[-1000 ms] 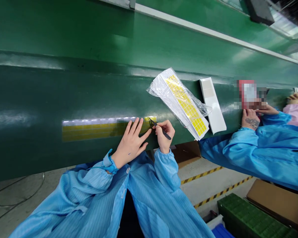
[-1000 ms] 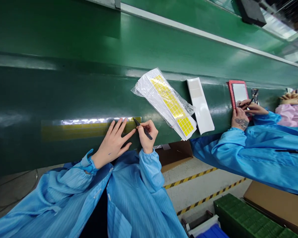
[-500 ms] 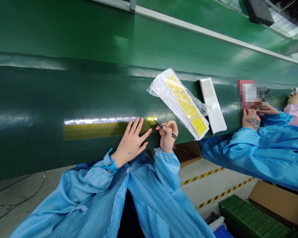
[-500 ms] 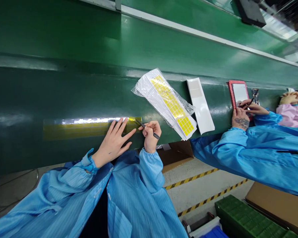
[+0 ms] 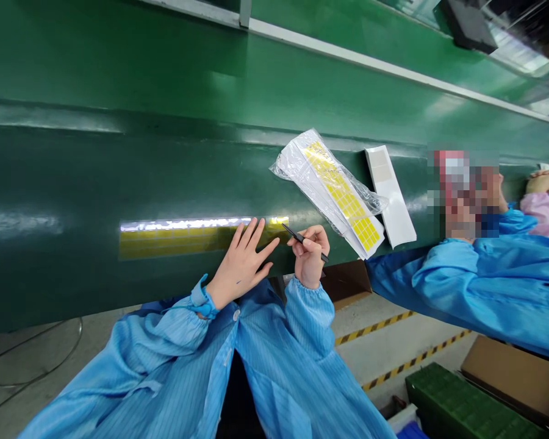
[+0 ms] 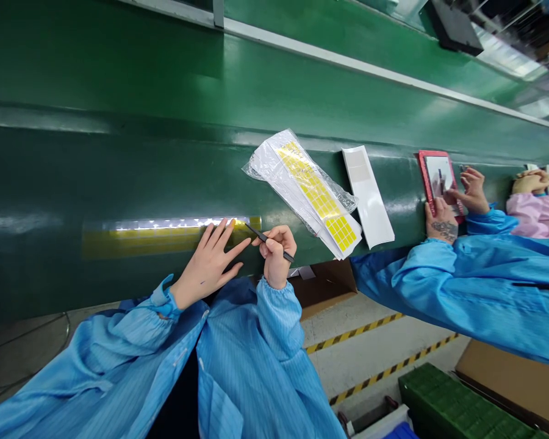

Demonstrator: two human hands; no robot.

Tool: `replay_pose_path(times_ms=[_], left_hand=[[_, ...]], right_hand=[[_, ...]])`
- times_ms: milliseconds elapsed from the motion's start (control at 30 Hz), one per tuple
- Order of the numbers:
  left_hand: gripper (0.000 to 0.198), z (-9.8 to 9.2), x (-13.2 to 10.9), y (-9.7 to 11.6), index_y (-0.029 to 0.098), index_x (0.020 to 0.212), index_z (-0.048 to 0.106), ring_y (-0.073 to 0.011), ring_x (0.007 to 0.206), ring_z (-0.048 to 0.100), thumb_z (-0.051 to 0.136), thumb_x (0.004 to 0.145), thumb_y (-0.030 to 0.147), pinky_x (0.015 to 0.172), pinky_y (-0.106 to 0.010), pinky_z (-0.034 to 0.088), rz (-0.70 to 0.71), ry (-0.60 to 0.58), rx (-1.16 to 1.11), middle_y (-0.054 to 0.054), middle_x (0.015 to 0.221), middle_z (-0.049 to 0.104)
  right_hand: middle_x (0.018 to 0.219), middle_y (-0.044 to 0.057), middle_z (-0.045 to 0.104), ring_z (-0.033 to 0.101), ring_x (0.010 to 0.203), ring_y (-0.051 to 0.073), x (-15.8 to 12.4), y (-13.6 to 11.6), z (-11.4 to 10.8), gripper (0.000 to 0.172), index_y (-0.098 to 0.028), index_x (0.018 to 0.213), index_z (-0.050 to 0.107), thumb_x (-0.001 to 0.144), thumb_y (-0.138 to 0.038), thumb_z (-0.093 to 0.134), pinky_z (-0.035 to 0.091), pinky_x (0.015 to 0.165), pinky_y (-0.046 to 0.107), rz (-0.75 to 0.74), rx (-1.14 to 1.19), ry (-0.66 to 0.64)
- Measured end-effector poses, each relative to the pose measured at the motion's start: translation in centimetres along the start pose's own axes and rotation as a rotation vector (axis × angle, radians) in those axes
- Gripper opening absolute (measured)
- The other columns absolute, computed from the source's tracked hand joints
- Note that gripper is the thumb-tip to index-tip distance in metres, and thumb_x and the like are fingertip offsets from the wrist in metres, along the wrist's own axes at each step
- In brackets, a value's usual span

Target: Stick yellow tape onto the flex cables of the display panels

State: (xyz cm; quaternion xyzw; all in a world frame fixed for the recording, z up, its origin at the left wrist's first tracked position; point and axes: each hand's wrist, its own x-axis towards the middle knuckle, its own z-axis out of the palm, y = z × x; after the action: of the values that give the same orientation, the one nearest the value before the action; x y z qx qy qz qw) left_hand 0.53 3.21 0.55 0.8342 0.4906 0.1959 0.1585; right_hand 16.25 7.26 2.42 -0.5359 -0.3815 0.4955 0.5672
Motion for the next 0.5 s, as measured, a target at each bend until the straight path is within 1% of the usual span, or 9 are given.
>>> replay_pose_path(times_ms=[133,233,333,400,467,500], left_hand=[[0.049,0.1,-0.1,0.0,0.020,0.144,0.049,-0.0379,0.149,0.006,0.053,0.097,0.032,0.119,-0.060,0.020,-0.002,0.002,-0.005,-0.023,0.158,0.016],[0.048,0.4,-0.1,-0.1,0.018,0.142,0.050,-0.0376,0.150,0.007,0.054,0.096,0.030,0.120,-0.060,0.019,-0.016,0.013,-0.015,-0.021,0.159,0.015],[0.044,0.1,0.0,-0.2,0.013,0.141,0.048,-0.0333,0.150,0.010,0.048,0.098,0.023,0.122,-0.059,0.016,-0.037,0.070,-0.112,-0.019,0.159,0.021],[0.042,-1.2,-0.1,0.0,0.015,0.141,0.046,-0.0281,0.150,0.015,0.045,0.099,0.019,0.124,-0.055,0.017,-0.070,0.111,-0.305,-0.014,0.157,0.027],[0.041,-3.7,-0.7,0.4,0.022,0.140,0.045,-0.0230,0.147,0.025,0.046,0.100,0.021,0.124,-0.047,0.027,-0.101,0.102,-0.590,-0.008,0.155,0.034],[0.039,-5.4,-1.1,0.7,0.026,0.140,0.045,-0.0210,0.144,0.032,0.046,0.101,0.024,0.122,-0.043,0.034,-0.100,0.080,-0.734,-0.005,0.152,0.038]], right_hand=[[0.055,-0.004,0.059,0.033,0.038,0.008,0.3,-0.1,-0.1,0.013,-0.025,0.072,0.044,0.067,-0.030,0.055,0.023,0.039,0.022,-0.015,0.004,0.005],[0.056,-0.004,0.059,0.035,0.039,0.009,1.1,0.3,-0.5,0.013,-0.025,0.072,0.044,0.067,-0.030,0.054,0.023,0.040,0.022,-0.035,0.002,0.054],[0.055,-0.004,0.059,0.034,0.039,0.008,1.9,0.8,-1.0,0.012,-0.024,0.072,0.045,0.066,-0.028,0.054,0.022,0.041,0.021,-0.052,0.014,0.115],[0.053,-0.004,0.059,0.032,0.038,0.007,2.2,1.1,-1.2,0.010,-0.024,0.072,0.045,0.066,-0.026,0.053,0.021,0.041,0.021,-0.055,0.037,0.127],[0.053,-0.004,0.060,0.032,0.038,0.007,2.4,1.3,-1.3,0.010,-0.023,0.072,0.046,0.066,-0.025,0.054,0.020,0.041,0.020,-0.053,0.066,0.116],[0.052,-0.004,0.060,0.032,0.038,0.007,2.4,1.4,-1.3,0.010,-0.023,0.072,0.047,0.066,-0.024,0.054,0.020,0.041,0.020,-0.052,0.083,0.111]])
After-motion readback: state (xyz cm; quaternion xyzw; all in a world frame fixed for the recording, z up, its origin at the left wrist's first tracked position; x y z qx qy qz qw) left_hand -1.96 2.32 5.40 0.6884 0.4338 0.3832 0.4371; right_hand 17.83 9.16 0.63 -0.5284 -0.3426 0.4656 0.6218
